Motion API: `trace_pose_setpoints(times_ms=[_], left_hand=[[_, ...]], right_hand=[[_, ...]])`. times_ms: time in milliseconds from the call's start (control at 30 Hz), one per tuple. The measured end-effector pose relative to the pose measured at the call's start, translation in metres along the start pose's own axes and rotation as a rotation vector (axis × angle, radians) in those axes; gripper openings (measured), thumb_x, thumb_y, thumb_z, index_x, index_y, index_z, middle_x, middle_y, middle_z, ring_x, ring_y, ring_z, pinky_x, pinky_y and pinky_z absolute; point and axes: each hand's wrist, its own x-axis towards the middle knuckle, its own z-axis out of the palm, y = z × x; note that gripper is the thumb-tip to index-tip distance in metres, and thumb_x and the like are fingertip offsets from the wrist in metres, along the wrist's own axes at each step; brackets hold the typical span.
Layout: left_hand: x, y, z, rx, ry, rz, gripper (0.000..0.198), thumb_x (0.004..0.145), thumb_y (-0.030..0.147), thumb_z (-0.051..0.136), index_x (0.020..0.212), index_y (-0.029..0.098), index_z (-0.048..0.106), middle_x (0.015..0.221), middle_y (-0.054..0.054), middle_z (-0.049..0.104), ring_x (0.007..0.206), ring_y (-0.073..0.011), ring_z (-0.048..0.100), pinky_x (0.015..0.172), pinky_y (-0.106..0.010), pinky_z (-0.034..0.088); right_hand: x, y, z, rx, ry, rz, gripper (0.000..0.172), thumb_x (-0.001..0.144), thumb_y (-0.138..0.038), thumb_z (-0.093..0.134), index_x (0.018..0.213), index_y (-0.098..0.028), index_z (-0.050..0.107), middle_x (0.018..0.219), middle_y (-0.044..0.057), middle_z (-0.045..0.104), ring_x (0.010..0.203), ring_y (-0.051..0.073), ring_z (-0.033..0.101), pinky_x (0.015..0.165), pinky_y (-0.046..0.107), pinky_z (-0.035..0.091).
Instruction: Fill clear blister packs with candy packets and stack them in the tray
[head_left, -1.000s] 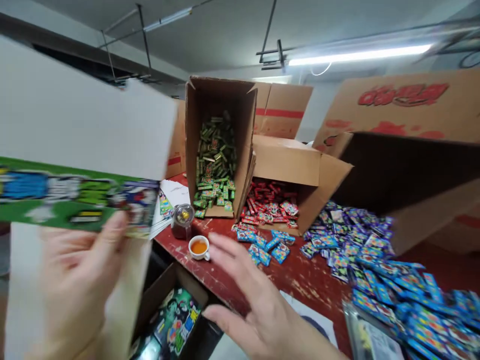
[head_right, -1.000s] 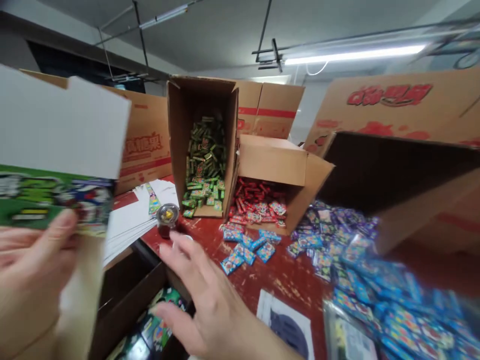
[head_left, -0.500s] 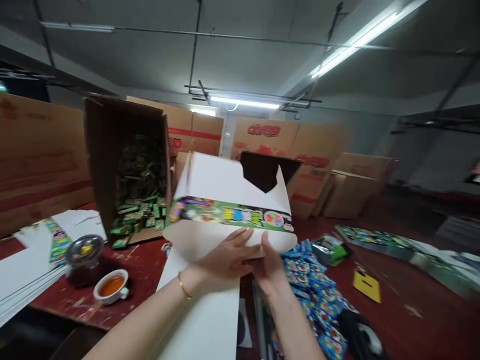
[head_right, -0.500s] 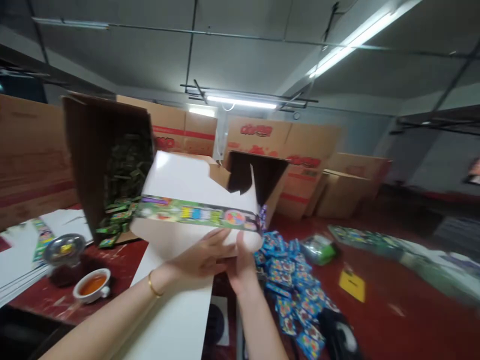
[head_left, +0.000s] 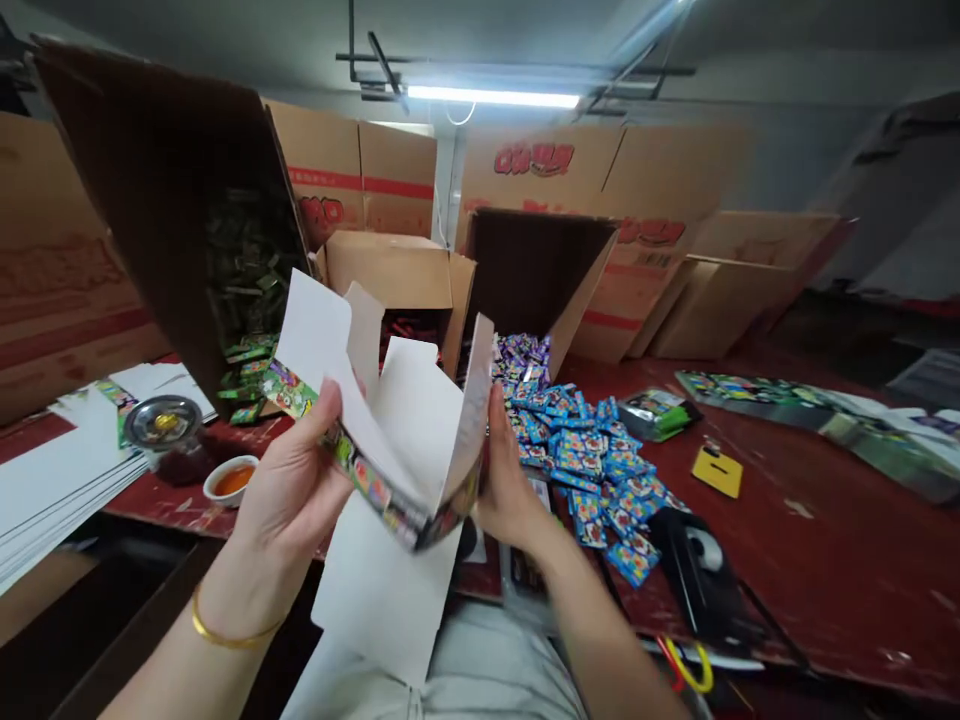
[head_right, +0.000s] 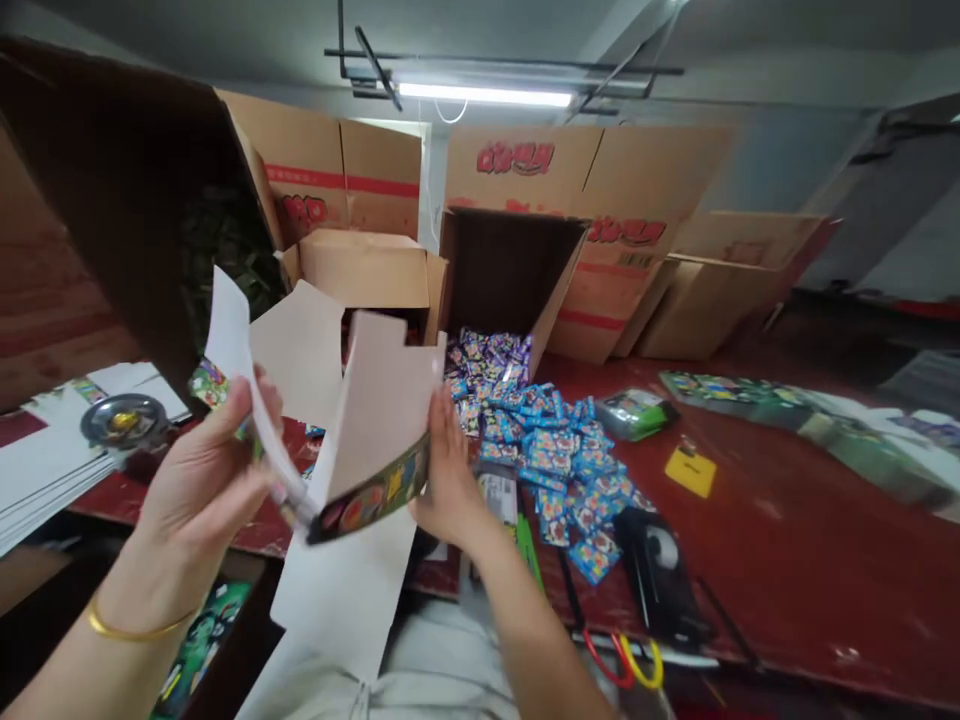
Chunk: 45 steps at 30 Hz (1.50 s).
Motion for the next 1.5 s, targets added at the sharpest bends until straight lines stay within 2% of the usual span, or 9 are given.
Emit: trace_pose_setpoints(times_ms=[200, 300, 500, 767, 967, 1133, 1233, 1400, 1500], left_hand=[[-0.037, -0.013, -0.086, -0.024, 0.002, -0.368, 0.035, 0.045, 0.011, 0.091, 0.063, 0.018, 0.062, 0.052, 0.007, 0.060, 0.043, -0.0083, 0.061, 0.044, -0.014, 0.055], [-0.049, -0.028, -0.122, 0.029, -0.021, -0.287, 0.042, 0.040, 0.026, 0.094, 0.068, 0.018, 0.063, 0.052, 0.006, 0.060, 0.044, -0.0088, 0.060, 0.042, -0.015, 0.054], [-0.047, -0.061, -0.183, 0.334, 0.116, 0.137, 0.061, 0.048, 0.027, 0.092, 0.098, 0.023, 0.058, 0.090, 0.000, 0.072, 0.088, -0.0181, 0.069, 0.079, -0.026, 0.057], [-0.025, -0.098, -0.230, 0.537, 0.344, 0.189, 0.054, 0.065, 0.034, 0.083, 0.108, 0.018, 0.053, 0.118, -0.014, 0.065, 0.113, -0.0259, 0.061, 0.106, -0.044, 0.043], [-0.014, -0.099, -0.236, 0.581, 0.332, 0.245, 0.075, 0.067, 0.039, 0.080, 0.129, 0.023, 0.040, 0.134, -0.015, 0.055, 0.121, -0.0265, 0.057, 0.107, -0.044, 0.042], [-0.001, -0.092, -0.249, 0.878, 0.297, 0.479, 0.107, 0.066, 0.037, 0.080, 0.147, 0.028, 0.011, 0.152, -0.016, 0.030, 0.136, -0.0279, 0.040, 0.112, -0.045, 0.036], [0.006, -0.076, -0.254, 1.310, 0.272, 0.585, 0.097, 0.062, 0.042, 0.081, 0.141, 0.017, 0.030, 0.152, -0.024, 0.020, 0.138, -0.0394, 0.032, 0.110, -0.058, 0.031], [0.019, -0.047, -0.258, 1.710, -0.229, 0.946, 0.050, 0.082, 0.030, 0.064, 0.130, 0.024, 0.050, 0.151, -0.013, 0.030, 0.140, -0.0295, 0.031, 0.113, -0.050, 0.030], [0.029, -0.043, -0.255, 1.682, -0.479, 0.769, 0.032, 0.085, 0.032, 0.060, 0.117, 0.028, 0.062, 0.135, -0.009, 0.053, 0.126, -0.0248, 0.048, 0.107, -0.044, 0.039]], right_hand=[[0.043, -0.056, -0.062, 0.118, 0.200, -0.183, 0.072, 0.092, -0.069, 0.020, 0.137, -0.020, 0.046, 0.140, 0.007, 0.048, 0.138, 0.026, 0.035, 0.113, 0.049, 0.021], [0.060, -0.063, -0.013, 0.047, -0.292, -0.195, 0.066, 0.099, -0.056, 0.019, 0.090, -0.017, 0.072, 0.082, 0.005, 0.072, 0.089, 0.019, 0.067, 0.089, 0.034, 0.045], [0.027, -0.067, 0.087, -0.183, -0.757, -0.080, 0.040, 0.094, -0.040, 0.047, 0.078, -0.014, 0.072, 0.076, 0.011, 0.072, 0.071, 0.023, 0.068, 0.062, 0.028, 0.044], [0.006, -0.048, 0.080, -0.073, -0.026, -0.105, 0.040, 0.092, -0.020, 0.048, 0.132, -0.020, 0.053, 0.127, 0.011, 0.060, 0.123, 0.024, 0.051, 0.106, 0.045, 0.036], [-0.011, -0.028, 0.099, -0.082, -0.332, -0.289, 0.036, 0.087, -0.008, 0.049, 0.117, -0.018, 0.064, 0.138, 0.006, 0.054, 0.133, 0.029, 0.042, 0.108, 0.049, 0.035], [-0.026, -0.020, 0.106, 0.011, -0.235, -0.160, 0.032, 0.093, -0.019, 0.047, 0.124, -0.015, 0.055, 0.123, 0.010, 0.065, 0.116, 0.025, 0.058, 0.095, 0.042, 0.046], [-0.025, -0.013, 0.112, 0.118, -0.193, -0.087, 0.038, 0.093, -0.018, 0.045, 0.131, -0.016, 0.045, 0.102, 0.006, 0.073, 0.100, 0.022, 0.065, 0.089, 0.040, 0.049], [-0.041, -0.010, 0.131, 0.032, 0.037, -0.080, 0.035, 0.090, -0.015, 0.047, 0.125, -0.017, 0.050, 0.117, 0.011, 0.066, 0.114, 0.024, 0.058, 0.100, 0.046, 0.042], [-0.053, -0.014, 0.142, -0.038, 0.190, -0.039, 0.035, 0.091, -0.014, 0.047, 0.125, -0.018, 0.050, 0.112, 0.010, 0.068, 0.112, 0.023, 0.060, 0.105, 0.048, 0.037]])
